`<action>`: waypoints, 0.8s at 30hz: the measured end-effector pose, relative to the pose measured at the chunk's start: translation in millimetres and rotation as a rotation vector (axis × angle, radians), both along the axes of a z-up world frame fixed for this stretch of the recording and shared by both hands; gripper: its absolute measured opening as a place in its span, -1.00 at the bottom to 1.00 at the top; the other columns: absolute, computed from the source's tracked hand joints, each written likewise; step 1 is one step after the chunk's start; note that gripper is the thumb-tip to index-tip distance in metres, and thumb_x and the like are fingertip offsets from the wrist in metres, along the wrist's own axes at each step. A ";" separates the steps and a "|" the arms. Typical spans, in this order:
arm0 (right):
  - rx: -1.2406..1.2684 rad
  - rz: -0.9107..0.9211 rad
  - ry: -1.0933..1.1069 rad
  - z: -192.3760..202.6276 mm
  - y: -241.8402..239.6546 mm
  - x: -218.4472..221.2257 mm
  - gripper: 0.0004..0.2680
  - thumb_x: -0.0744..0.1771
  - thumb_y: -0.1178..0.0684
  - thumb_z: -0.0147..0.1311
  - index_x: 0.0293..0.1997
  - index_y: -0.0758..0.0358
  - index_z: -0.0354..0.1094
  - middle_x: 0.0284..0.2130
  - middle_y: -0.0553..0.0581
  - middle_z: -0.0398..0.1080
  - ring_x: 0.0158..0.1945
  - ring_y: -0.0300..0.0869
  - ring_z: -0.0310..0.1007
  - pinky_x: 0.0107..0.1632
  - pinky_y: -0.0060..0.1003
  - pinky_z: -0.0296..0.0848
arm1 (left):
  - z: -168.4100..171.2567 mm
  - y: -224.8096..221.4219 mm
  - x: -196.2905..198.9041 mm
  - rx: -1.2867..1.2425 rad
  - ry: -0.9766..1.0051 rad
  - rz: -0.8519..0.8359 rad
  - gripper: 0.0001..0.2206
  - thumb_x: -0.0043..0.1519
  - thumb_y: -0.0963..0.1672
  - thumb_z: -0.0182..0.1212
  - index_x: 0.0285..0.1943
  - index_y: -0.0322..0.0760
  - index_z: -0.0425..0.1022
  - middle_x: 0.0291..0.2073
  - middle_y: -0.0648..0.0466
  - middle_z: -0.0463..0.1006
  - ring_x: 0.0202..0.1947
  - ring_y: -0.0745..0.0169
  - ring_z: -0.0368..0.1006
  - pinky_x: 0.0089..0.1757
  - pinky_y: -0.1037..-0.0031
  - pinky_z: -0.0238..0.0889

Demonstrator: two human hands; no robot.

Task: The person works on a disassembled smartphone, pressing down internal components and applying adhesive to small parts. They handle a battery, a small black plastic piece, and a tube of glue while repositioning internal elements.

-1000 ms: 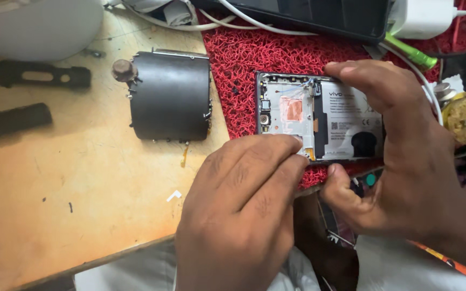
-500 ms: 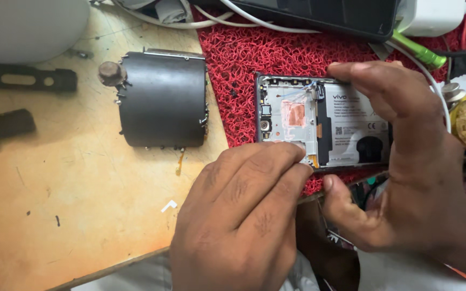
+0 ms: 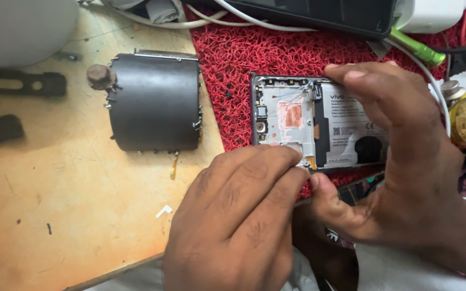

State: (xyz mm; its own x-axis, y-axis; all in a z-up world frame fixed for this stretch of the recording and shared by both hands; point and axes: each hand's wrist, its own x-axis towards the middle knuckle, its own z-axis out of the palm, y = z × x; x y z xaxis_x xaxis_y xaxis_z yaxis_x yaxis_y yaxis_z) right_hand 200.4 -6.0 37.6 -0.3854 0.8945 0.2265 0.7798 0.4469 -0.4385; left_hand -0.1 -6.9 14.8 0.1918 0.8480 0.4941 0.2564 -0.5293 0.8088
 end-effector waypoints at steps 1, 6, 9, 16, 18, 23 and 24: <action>0.018 0.010 -0.026 0.2 0.5 0.9 -0.36 0.22 0.16 0.26 0.38 0.36 -0.16 0.26 0.40 0.12 0.42 0.10 0.26 0.52 -0.02 0.33 | -0.3 0.3 0.5 0.004 0.002 0.000 -0.72 -0.09 -0.31 0.34 -0.17 -0.54 0.55 -0.16 -0.13 0.58 -0.09 -0.08 0.59 -0.07 0.25 0.45; -0.020 0.011 -0.034 3.3 0.5 3.7 -0.35 0.20 0.17 0.24 0.39 0.38 -0.17 0.29 0.41 0.13 0.45 0.13 0.23 0.54 -0.02 0.31 | -2.1 0.1 1.0 0.006 0.007 -0.012 -0.70 -0.10 -0.31 0.33 -0.16 -0.53 0.55 -0.15 -0.13 0.59 -0.08 -0.08 0.60 -0.07 0.24 0.46; -0.026 0.040 -0.012 3.1 1.8 5.3 -0.35 0.21 0.19 0.19 0.39 0.39 -0.20 0.26 0.43 0.08 0.47 0.13 0.20 0.54 0.01 0.24 | -4.2 0.9 2.9 0.035 0.010 -0.006 -0.71 -0.06 -0.31 0.34 -0.12 -0.52 0.55 -0.12 -0.13 0.59 -0.05 -0.08 0.59 -0.03 0.26 0.47; 0.004 0.068 -0.032 2.5 4.1 7.3 -0.37 0.19 0.23 0.15 0.36 0.41 -0.19 0.23 0.46 0.11 0.43 0.16 0.20 0.50 0.01 0.26 | -5.9 1.6 5.1 0.022 0.007 -0.017 -0.71 -0.08 -0.31 0.34 -0.15 -0.52 0.56 -0.14 -0.14 0.59 -0.06 -0.08 0.60 -0.04 0.26 0.48; -0.018 0.061 -0.035 3.2 4.9 9.7 -0.37 0.18 0.24 0.11 0.38 0.40 -0.17 0.26 0.45 0.12 0.46 0.16 0.21 0.50 -0.01 0.26 | -5.1 1.3 4.5 0.021 0.010 -0.010 -0.71 -0.11 -0.31 0.33 -0.17 -0.52 0.56 -0.16 -0.15 0.60 -0.09 -0.09 0.60 -0.06 0.24 0.48; -0.012 0.049 -0.044 2.1 4.3 10.6 -0.39 0.20 0.24 0.12 0.38 0.41 -0.17 0.27 0.44 0.13 0.46 0.15 0.22 0.49 -0.01 0.31 | -6.7 1.4 4.1 0.018 0.018 -0.015 -0.71 -0.08 -0.30 0.34 -0.14 -0.51 0.56 -0.13 -0.14 0.59 -0.06 -0.07 0.61 -0.04 0.26 0.48; -0.016 0.044 -0.037 1.9 3.5 9.7 -0.40 0.21 0.25 0.12 0.37 0.41 -0.17 0.26 0.44 0.12 0.45 0.16 0.22 0.48 -0.01 0.30 | -7.0 1.4 4.3 0.017 0.020 -0.016 -0.71 -0.07 -0.30 0.34 -0.14 -0.51 0.56 -0.13 -0.13 0.59 -0.05 -0.07 0.61 -0.03 0.26 0.48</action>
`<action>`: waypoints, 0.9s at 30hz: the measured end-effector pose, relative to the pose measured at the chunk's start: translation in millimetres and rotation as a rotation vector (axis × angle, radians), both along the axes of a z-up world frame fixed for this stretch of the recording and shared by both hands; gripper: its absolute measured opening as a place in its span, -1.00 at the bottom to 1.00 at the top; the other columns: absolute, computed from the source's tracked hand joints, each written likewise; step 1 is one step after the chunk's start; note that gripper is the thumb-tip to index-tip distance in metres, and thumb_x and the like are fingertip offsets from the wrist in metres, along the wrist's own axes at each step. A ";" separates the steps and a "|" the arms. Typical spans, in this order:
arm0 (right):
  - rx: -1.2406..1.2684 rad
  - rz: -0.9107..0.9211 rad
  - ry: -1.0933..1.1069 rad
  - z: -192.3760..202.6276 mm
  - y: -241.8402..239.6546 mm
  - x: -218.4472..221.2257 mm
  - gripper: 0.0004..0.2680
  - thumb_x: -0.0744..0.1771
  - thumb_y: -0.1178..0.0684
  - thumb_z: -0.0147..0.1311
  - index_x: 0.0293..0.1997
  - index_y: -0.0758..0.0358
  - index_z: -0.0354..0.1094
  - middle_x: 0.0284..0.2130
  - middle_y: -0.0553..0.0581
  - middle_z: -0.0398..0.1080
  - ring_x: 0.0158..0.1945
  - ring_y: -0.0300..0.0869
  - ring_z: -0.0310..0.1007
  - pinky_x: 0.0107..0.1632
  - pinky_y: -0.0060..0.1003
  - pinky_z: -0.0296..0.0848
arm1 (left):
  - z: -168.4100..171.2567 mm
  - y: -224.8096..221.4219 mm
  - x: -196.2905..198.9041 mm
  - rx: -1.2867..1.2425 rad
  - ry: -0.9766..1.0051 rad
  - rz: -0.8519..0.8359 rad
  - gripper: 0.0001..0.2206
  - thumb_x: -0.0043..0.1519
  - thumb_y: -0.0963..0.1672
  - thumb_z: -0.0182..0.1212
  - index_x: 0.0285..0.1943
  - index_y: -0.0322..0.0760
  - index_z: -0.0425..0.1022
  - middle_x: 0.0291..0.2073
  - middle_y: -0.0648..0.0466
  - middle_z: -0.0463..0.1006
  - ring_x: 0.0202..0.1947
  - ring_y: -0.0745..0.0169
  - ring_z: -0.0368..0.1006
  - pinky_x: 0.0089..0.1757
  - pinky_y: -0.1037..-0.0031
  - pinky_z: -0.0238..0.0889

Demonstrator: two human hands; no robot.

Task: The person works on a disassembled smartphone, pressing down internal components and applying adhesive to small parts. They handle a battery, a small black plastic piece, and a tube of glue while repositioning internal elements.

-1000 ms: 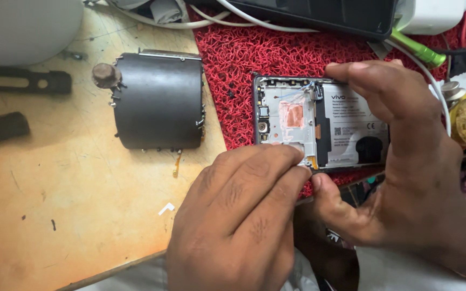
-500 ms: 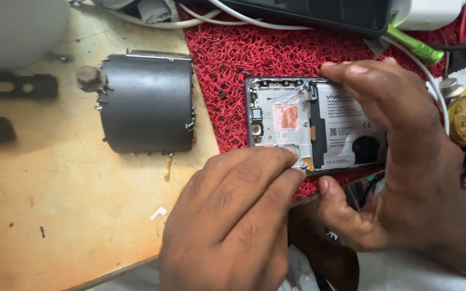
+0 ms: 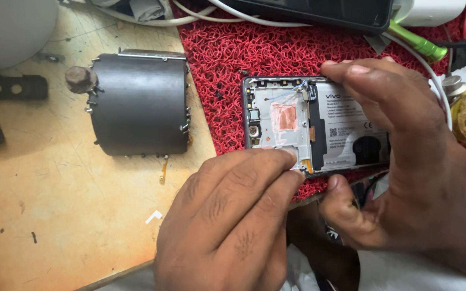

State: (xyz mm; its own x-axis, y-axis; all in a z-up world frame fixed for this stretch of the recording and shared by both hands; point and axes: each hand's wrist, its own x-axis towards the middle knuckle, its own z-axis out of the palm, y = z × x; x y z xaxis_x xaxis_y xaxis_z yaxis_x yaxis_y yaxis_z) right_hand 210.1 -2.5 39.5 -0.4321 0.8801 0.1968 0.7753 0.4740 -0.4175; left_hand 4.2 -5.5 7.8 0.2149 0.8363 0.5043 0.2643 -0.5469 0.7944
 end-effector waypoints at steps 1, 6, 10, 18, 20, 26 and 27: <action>-0.003 -0.004 0.006 0.0 -0.1 -0.7 -0.40 0.21 0.25 0.12 0.37 0.41 -0.17 0.26 0.45 0.12 0.45 0.16 0.22 0.46 -0.01 0.29 | -0.3 0.4 0.6 0.000 -0.005 -0.001 -0.71 -0.08 -0.30 0.34 -0.15 -0.51 0.56 -0.13 -0.13 0.59 -0.06 -0.07 0.61 -0.05 0.26 0.48; -0.004 0.010 0.024 -0.9 0.5 0.2 -0.42 0.23 0.25 0.11 0.37 0.40 -0.18 0.26 0.44 0.11 0.44 0.15 0.24 0.46 -0.01 0.30 | -2.5 2.3 1.5 0.018 -0.014 -0.004 -0.70 -0.12 -0.30 0.34 -0.17 -0.53 0.56 -0.16 -0.15 0.59 -0.10 -0.09 0.60 -0.09 0.25 0.48; -0.003 0.015 0.004 -2.7 1.9 3.1 -0.40 0.20 0.24 0.09 0.36 0.43 -0.19 0.25 0.46 0.11 0.45 0.19 0.23 0.48 0.03 0.28 | -2.5 0.7 4.2 0.005 -0.027 0.019 -0.70 -0.11 -0.29 0.33 -0.17 -0.51 0.56 -0.16 -0.13 0.59 -0.09 -0.06 0.61 -0.07 0.27 0.50; 0.018 0.031 0.027 -2.6 3.1 -1.2 -0.43 0.21 0.27 0.13 0.31 0.46 -0.19 0.20 0.50 0.12 0.38 0.19 0.25 0.45 0.00 0.38 | -2.5 2.0 3.8 -0.001 -0.037 0.008 -0.69 -0.15 -0.28 0.31 -0.19 -0.53 0.56 -0.18 -0.16 0.60 -0.11 -0.10 0.62 -0.08 0.25 0.50; 0.021 0.023 0.015 -2.0 4.5 -0.7 -0.41 0.20 0.25 0.12 0.34 0.44 -0.18 0.22 0.49 0.14 0.40 0.18 0.26 0.49 0.00 0.39 | -2.2 1.7 3.6 -0.003 -0.031 0.008 -0.69 -0.13 -0.29 0.32 -0.17 -0.52 0.56 -0.16 -0.15 0.60 -0.10 -0.08 0.62 -0.07 0.26 0.50; 0.008 -0.003 0.006 -1.0 3.6 -2.7 -0.41 0.19 0.26 0.14 0.32 0.42 -0.19 0.21 0.50 0.14 0.38 0.19 0.25 0.45 0.02 0.36 | -1.0 1.2 4.7 -0.029 0.021 0.027 -0.70 -0.09 -0.29 0.33 -0.13 -0.47 0.58 -0.12 -0.11 0.59 -0.08 -0.05 0.61 -0.08 0.27 0.48; 0.004 -0.001 0.003 -0.6 3.4 -2.5 -0.40 0.19 0.26 0.14 0.32 0.41 -0.20 0.21 0.50 0.13 0.39 0.19 0.25 0.45 0.03 0.35 | 0.3 0.8 5.4 -0.040 0.044 0.033 -0.69 -0.08 -0.29 0.34 -0.12 -0.45 0.59 -0.10 -0.09 0.59 -0.07 -0.03 0.61 -0.08 0.28 0.47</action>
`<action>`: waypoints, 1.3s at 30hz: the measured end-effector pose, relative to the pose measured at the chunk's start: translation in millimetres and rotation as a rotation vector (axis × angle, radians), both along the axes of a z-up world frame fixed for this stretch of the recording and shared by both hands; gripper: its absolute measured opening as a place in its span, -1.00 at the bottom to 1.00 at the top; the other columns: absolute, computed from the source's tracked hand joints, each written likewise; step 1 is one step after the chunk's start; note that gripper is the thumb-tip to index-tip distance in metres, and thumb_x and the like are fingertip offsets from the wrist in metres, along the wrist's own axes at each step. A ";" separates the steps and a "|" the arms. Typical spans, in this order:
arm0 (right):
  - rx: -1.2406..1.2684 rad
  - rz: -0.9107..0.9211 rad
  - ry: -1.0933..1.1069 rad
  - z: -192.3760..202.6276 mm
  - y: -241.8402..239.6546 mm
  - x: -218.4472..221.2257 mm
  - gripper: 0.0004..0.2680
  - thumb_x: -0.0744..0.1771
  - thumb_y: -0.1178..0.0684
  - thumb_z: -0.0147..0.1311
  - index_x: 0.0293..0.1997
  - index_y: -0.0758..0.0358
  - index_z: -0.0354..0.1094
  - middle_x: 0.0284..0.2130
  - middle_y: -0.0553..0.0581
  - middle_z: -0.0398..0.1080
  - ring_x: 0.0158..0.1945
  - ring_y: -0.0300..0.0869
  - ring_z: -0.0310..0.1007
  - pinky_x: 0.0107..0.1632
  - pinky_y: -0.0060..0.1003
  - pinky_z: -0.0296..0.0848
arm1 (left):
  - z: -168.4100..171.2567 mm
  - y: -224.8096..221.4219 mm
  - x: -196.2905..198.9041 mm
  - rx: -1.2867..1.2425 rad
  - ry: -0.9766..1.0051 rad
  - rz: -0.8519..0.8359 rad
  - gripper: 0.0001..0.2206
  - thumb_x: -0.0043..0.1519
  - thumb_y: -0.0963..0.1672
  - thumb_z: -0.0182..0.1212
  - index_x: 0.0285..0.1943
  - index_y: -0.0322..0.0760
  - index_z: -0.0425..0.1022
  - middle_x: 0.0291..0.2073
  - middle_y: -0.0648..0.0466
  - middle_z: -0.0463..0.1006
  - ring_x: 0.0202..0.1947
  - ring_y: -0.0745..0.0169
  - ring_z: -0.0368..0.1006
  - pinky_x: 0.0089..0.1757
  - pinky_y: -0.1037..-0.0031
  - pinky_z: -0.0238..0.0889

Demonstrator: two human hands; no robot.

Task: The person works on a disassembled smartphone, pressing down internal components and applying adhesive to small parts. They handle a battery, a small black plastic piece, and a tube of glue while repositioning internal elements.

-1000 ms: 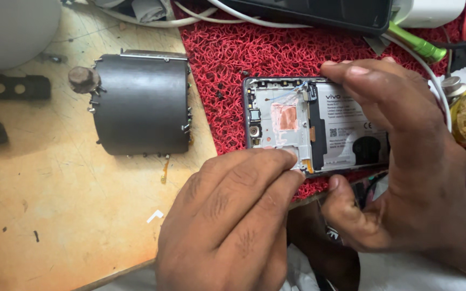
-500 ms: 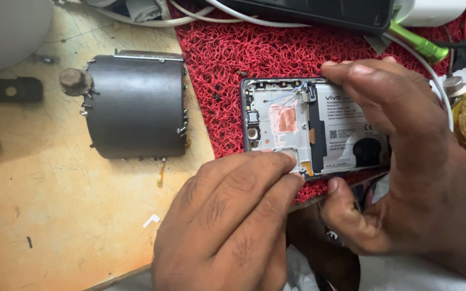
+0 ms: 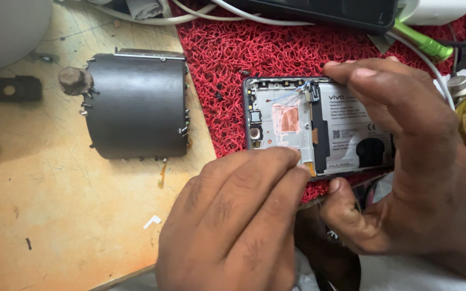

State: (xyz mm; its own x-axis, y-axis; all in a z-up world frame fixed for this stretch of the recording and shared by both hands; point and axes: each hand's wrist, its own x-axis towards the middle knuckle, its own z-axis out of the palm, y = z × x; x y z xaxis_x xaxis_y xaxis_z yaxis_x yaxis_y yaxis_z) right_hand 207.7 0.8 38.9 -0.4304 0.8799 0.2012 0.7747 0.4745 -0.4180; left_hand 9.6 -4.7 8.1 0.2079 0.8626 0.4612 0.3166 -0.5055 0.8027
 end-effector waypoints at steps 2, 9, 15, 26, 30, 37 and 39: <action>-0.016 -0.002 -0.005 0.8 -0.7 0.8 -0.39 0.20 0.27 0.13 0.35 0.38 -0.22 0.24 0.49 0.12 0.43 0.19 0.24 0.47 0.03 0.32 | 4.5 -1.4 1.4 -0.029 0.050 0.030 -0.66 -0.01 -0.28 0.34 -0.02 -0.39 0.58 -0.02 -0.08 0.56 -0.02 -0.01 0.56 -0.02 0.28 0.46; -0.072 0.030 0.098 -0.5 -4.0 9.0 -0.36 0.21 0.25 0.11 0.40 0.29 -0.26 0.29 0.45 0.06 0.47 0.15 0.22 0.57 0.06 0.25 | 17.1 -5.3 10.0 -0.086 0.249 0.062 -0.43 0.07 -0.18 0.30 0.35 -0.24 0.39 0.38 -0.21 0.35 0.30 -0.14 0.33 0.26 0.09 0.29; -0.074 0.042 0.111 1.1 -4.8 18.5 -0.35 0.22 0.22 0.16 0.41 0.30 -0.25 0.29 0.47 0.10 0.46 0.17 0.23 0.54 0.04 0.29 | 14.5 -2.7 25.0 -0.110 0.266 0.076 -0.31 -0.05 -0.12 0.34 0.36 -0.26 0.30 0.38 -0.26 0.33 0.32 -0.25 0.33 0.19 -0.06 0.24; -0.088 0.105 0.149 5.3 0.0 30.9 -0.35 0.22 0.25 0.13 0.42 0.37 -0.29 0.30 0.55 0.08 0.46 0.22 0.22 0.54 0.08 0.20 | 16.6 1.3 37.7 -0.110 0.331 0.108 -0.27 -0.15 -0.13 0.30 0.33 -0.31 0.31 0.37 -0.22 0.37 0.26 -0.16 0.33 0.09 -0.01 0.24; -0.091 0.079 0.176 6.1 -2.1 28.4 -0.37 0.24 0.24 0.14 0.42 0.34 -0.24 0.31 0.51 0.10 0.47 0.19 0.23 0.56 0.05 0.24 | 16.2 2.4 39.6 -0.105 0.341 0.118 -0.27 -0.16 -0.12 0.30 0.32 -0.33 0.32 0.33 -0.19 0.41 0.25 -0.16 0.34 0.09 -0.01 0.24; -0.071 0.112 0.134 5.1 1.2 33.6 -0.37 0.24 0.18 0.19 0.41 0.33 -0.22 0.31 0.49 0.15 0.45 0.18 0.20 0.52 0.05 0.26 | 11.4 6.7 36.7 -0.041 0.309 0.087 -0.35 -0.11 -0.11 0.32 0.26 -0.33 0.33 0.26 -0.19 0.44 0.20 -0.19 0.33 0.09 0.00 0.25; -0.059 0.127 0.110 5.3 2.6 35.4 -0.37 0.24 0.17 0.20 0.40 0.33 -0.22 0.30 0.49 0.15 0.43 0.18 0.21 0.50 0.07 0.26 | 13.4 5.7 32.1 -0.064 0.307 0.044 -0.33 -0.09 -0.12 0.32 0.30 -0.35 0.32 0.29 -0.21 0.43 0.23 -0.19 0.31 0.12 -0.02 0.25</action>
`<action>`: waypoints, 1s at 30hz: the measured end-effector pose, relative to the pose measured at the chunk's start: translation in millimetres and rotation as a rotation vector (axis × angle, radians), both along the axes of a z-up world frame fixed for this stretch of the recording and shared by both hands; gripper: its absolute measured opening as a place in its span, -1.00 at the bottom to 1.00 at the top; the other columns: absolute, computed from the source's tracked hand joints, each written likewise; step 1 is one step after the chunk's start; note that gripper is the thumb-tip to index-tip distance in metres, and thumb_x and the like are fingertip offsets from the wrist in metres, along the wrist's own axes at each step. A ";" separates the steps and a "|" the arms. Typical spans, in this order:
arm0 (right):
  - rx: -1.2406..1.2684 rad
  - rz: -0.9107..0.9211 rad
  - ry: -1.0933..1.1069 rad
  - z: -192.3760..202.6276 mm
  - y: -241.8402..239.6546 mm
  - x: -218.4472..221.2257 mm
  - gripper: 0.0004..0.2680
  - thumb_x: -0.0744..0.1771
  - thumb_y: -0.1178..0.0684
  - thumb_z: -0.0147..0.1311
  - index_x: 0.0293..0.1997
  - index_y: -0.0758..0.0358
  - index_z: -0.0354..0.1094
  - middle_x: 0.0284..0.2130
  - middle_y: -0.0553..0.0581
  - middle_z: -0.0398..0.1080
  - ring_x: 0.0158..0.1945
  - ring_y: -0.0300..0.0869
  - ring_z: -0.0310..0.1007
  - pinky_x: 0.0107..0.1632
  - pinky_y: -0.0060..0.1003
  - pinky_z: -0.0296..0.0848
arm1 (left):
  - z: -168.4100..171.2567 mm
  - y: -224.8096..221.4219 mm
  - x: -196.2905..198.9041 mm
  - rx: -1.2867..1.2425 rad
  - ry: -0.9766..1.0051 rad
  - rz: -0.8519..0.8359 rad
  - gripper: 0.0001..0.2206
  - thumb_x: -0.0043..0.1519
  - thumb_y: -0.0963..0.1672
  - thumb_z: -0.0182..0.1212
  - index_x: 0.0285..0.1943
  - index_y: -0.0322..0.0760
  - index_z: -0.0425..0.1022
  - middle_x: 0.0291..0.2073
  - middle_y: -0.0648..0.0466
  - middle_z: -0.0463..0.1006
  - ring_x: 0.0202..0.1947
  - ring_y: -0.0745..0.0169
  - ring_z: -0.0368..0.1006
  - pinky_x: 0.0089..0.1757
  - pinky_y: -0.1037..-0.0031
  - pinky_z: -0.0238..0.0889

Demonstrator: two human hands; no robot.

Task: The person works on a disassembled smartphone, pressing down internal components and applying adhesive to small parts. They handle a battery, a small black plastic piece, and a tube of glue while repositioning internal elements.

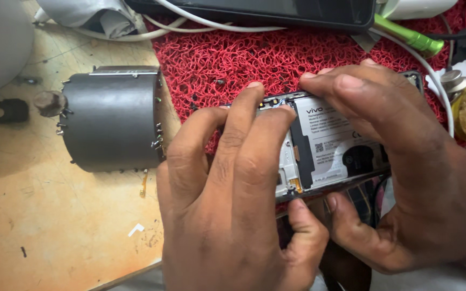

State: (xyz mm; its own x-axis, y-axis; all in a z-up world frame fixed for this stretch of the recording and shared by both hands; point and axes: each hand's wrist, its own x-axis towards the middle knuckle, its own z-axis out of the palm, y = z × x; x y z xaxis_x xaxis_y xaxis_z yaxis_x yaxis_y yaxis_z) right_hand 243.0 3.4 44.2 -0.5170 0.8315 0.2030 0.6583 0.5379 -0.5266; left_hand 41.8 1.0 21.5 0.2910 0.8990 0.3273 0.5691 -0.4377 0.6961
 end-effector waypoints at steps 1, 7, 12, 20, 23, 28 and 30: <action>0.007 0.007 -0.012 -0.1 0.7 0.5 -0.36 0.24 0.16 0.20 0.40 0.33 -0.22 0.30 0.48 0.16 0.43 0.19 0.22 0.49 0.08 0.25 | -0.2 0.4 -0.1 0.000 -0.006 -0.001 -0.33 -0.09 -0.12 0.32 0.29 -0.35 0.32 0.29 -0.21 0.43 0.23 -0.20 0.31 0.11 -0.03 0.25; 0.014 0.034 -0.010 -1.8 1.6 1.3 -0.37 0.24 0.15 0.19 0.40 0.33 -0.23 0.28 0.49 0.15 0.40 0.19 0.22 0.48 0.07 0.25 | -3.3 0.6 1.2 0.022 0.007 0.010 -0.36 -0.11 -0.12 0.32 0.25 -0.33 0.33 0.28 -0.20 0.41 0.22 -0.18 0.30 0.09 -0.03 0.24; 0.018 0.011 -0.035 -0.5 0.2 -0.2 -0.35 0.21 0.16 0.19 0.40 0.34 -0.22 0.29 0.47 0.18 0.41 0.19 0.21 0.50 0.09 0.20 | 0.8 -1.4 -2.2 -0.039 -0.034 -0.010 -0.31 -0.11 -0.13 0.35 0.30 -0.33 0.32 0.32 -0.20 0.39 0.23 -0.17 0.30 0.14 -0.05 0.20; 0.013 -0.010 -0.034 -2.4 -0.1 -1.2 -0.35 0.21 0.20 0.17 0.40 0.35 -0.23 0.28 0.46 0.18 0.43 0.16 0.21 0.54 0.08 0.17 | -0.1 -1.6 -1.9 -0.057 -0.052 -0.011 -0.30 -0.13 -0.15 0.34 0.30 -0.32 0.31 0.32 -0.18 0.39 0.24 -0.15 0.30 0.15 -0.05 0.18; -0.005 -0.025 0.018 -3.7 -0.2 -4.1 -0.37 0.22 0.21 0.15 0.40 0.35 -0.23 0.27 0.47 0.15 0.43 0.14 0.22 0.51 0.04 0.25 | 0.7 -1.4 -3.0 -0.066 -0.057 -0.017 -0.30 -0.14 -0.15 0.35 0.30 -0.32 0.30 0.32 -0.19 0.39 0.26 -0.15 0.29 0.17 -0.06 0.17; 0.006 -0.049 0.027 -5.4 -2.2 -8.1 -0.39 0.22 0.20 0.15 0.38 0.34 -0.22 0.24 0.48 0.15 0.41 0.14 0.24 0.47 0.02 0.33 | 0.8 -2.1 -4.7 -0.083 -0.067 -0.030 -0.30 -0.13 -0.15 0.35 0.30 -0.32 0.29 0.33 -0.20 0.37 0.28 -0.15 0.26 0.18 -0.06 0.15; 0.032 -0.057 -0.007 -6.5 -1.4 -8.5 -0.38 0.22 0.19 0.18 0.36 0.34 -0.20 0.23 0.48 0.20 0.38 0.14 0.26 0.45 0.02 0.34 | 0.7 -1.5 -6.1 -0.080 -0.070 -0.035 -0.31 -0.11 -0.15 0.35 0.30 -0.32 0.29 0.34 -0.20 0.36 0.28 -0.15 0.26 0.18 -0.05 0.14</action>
State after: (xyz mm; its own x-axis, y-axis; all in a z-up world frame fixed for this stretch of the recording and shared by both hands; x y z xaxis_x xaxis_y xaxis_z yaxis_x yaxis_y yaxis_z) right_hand 234.6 2.0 37.7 -0.4701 0.8530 0.2266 0.6922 0.5156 -0.5050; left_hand 35.6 -0.5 22.1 0.3014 0.9127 0.2760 0.5032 -0.3981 0.7670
